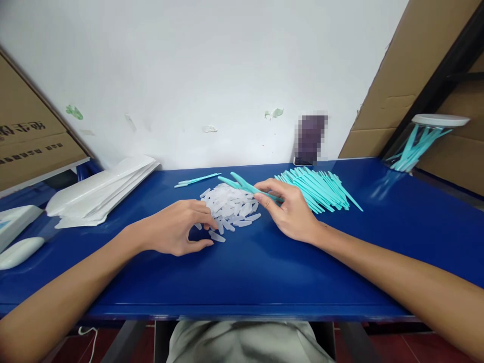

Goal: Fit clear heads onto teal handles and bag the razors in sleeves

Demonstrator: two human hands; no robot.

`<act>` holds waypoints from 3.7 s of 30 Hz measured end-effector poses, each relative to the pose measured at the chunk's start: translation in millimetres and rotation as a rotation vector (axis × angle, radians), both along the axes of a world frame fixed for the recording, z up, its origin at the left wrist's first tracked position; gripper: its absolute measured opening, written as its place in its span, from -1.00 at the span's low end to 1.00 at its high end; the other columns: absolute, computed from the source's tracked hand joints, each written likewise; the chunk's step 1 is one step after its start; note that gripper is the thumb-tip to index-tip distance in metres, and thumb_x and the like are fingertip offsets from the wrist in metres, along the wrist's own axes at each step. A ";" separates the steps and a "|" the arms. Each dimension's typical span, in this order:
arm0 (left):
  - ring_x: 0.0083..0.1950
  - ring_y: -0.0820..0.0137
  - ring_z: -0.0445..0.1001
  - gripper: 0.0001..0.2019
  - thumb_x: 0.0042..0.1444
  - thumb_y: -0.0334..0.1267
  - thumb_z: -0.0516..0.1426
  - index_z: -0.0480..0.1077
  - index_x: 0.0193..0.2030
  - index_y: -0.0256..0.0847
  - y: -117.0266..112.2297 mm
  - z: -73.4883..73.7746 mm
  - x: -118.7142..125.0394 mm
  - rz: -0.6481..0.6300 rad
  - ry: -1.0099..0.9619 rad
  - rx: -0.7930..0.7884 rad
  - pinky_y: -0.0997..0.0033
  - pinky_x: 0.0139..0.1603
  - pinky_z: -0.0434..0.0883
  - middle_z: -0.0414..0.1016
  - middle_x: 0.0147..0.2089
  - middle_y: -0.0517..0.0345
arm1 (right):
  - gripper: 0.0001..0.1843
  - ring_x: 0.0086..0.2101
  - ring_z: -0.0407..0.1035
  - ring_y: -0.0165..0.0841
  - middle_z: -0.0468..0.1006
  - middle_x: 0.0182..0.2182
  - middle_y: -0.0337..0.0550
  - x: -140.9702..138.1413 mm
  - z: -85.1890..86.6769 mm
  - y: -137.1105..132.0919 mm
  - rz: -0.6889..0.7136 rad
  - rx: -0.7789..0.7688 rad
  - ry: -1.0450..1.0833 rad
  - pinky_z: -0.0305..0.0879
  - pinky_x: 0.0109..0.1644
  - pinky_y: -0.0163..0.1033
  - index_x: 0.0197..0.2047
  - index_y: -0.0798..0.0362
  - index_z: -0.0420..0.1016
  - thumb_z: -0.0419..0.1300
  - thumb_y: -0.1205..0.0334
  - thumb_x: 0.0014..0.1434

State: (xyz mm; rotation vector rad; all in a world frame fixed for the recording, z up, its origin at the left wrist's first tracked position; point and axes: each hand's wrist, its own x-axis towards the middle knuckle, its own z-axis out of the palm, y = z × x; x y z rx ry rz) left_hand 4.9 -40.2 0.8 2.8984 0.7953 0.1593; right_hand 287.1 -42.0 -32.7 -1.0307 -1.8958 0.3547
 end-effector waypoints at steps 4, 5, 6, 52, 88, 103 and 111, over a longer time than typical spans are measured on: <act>-0.16 0.33 0.50 -0.73 0.11 -0.33 0.21 0.57 -0.04 -0.18 -4.3 -1.4 4.7 -0.037 -0.023 -0.043 0.36 -0.09 0.38 0.58 -0.20 0.11 | -0.70 -0.35 0.48 -0.24 0.60 -0.31 -0.10 2.0 2.5 -3.2 0.015 0.030 0.020 0.30 -0.35 -0.17 -0.16 -0.03 0.50 0.06 -0.03 0.36; -0.15 0.33 0.50 -0.72 0.11 -0.35 0.21 0.56 -0.02 -0.19 -4.9 -1.6 5.3 -0.044 -0.030 -0.051 0.37 -0.09 0.39 0.58 -0.20 0.11 | -0.71 -0.34 0.48 -0.25 0.60 -0.30 -0.11 2.1 4.0 -3.3 0.015 0.045 -0.017 0.30 -0.33 -0.18 -0.15 -0.03 0.50 0.05 -0.01 0.37; -0.15 0.33 0.50 -0.72 0.11 -0.35 0.21 0.56 -0.02 -0.19 -5.2 -1.7 5.6 -0.050 -0.037 -0.058 0.37 -0.09 0.39 0.57 -0.20 0.11 | -0.72 -0.33 0.47 -0.25 0.60 -0.29 -0.12 2.0 5.3 -3.1 0.013 0.061 -0.060 0.29 -0.31 -0.18 -0.14 -0.02 0.49 0.05 0.01 0.38; -0.41 0.46 0.39 -0.80 0.18 -0.47 0.07 0.48 -0.16 -0.19 -16.9 7.8 3.3 -0.080 0.066 -0.025 0.43 -0.37 0.27 0.53 -0.24 0.14 | -0.70 -0.26 0.48 -0.23 0.62 -0.20 -0.06 -0.3 4.8 2.9 0.133 -0.012 -0.403 0.30 -0.19 -0.18 -0.10 0.03 0.49 -0.01 0.09 0.40; -0.24 0.42 0.54 -0.95 0.24 -0.31 0.23 0.55 -0.21 -0.18 1.5 5.6 -4.4 0.035 -0.064 -0.190 0.45 -0.18 0.40 0.62 -0.24 0.19 | -0.70 -0.26 0.47 -0.29 0.59 -0.17 -0.10 9.0 21.5 -3.8 0.350 -0.049 -0.725 0.28 -0.21 -0.21 0.01 0.02 0.53 0.01 0.18 0.39; -0.26 0.43 0.57 -0.87 0.24 -0.24 0.22 0.61 -0.16 -0.17 -1.4 4.7 -1.5 0.136 -0.063 -0.222 0.49 -0.25 0.42 0.66 -0.23 0.16 | -0.67 -0.23 0.51 -0.26 0.62 -0.15 -0.08 4.7 21.8 -9.1 0.359 -0.081 -0.815 0.34 -0.17 -0.19 0.05 0.03 0.55 0.01 0.22 0.39; -0.32 0.44 0.56 -0.89 0.20 -0.32 0.24 0.60 -0.18 -0.21 -6.0 3.2 4.3 0.128 -0.103 -0.218 0.49 -0.30 0.43 0.65 -0.27 0.15 | -0.68 -0.32 0.50 -0.28 0.60 -0.21 -0.07 -1.0 19.7 -15.6 0.380 -0.031 -0.844 0.30 -0.29 -0.21 0.04 0.06 0.53 0.01 0.22 0.39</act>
